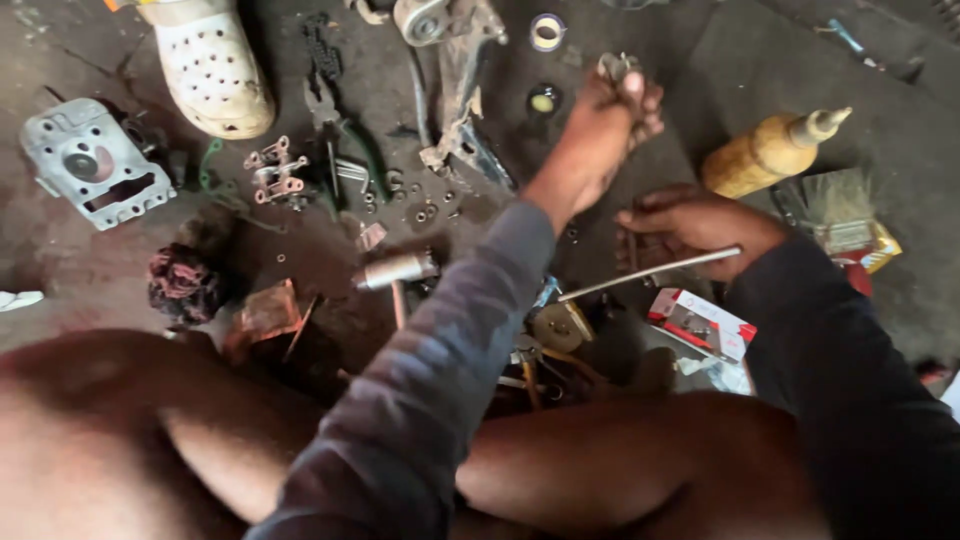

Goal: Repairing a motorcycle engine by assembling internal components and using hand tools.

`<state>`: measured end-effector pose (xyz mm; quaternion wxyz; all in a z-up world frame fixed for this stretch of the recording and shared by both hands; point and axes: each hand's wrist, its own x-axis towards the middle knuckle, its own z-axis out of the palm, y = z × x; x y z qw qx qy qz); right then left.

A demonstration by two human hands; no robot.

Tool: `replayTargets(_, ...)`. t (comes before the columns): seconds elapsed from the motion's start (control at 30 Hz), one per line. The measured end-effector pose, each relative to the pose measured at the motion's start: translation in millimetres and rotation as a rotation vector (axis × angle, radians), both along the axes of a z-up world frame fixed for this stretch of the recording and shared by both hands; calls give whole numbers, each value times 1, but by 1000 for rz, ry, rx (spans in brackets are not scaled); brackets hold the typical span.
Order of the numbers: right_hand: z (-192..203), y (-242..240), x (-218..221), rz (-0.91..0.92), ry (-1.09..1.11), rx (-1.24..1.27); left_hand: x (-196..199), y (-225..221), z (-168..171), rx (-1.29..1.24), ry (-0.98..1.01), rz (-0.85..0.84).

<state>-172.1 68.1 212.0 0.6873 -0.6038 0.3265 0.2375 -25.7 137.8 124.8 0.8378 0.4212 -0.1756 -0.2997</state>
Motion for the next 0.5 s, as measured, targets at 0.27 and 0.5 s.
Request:
replayTargets(0.27,-32,7,-8,-68,-96,61,-61,113,49,-144,134,-327)
replayTargets(0.5,-98,-18,-7,1,-90,-48,-64,211,149,-213,5,-682)
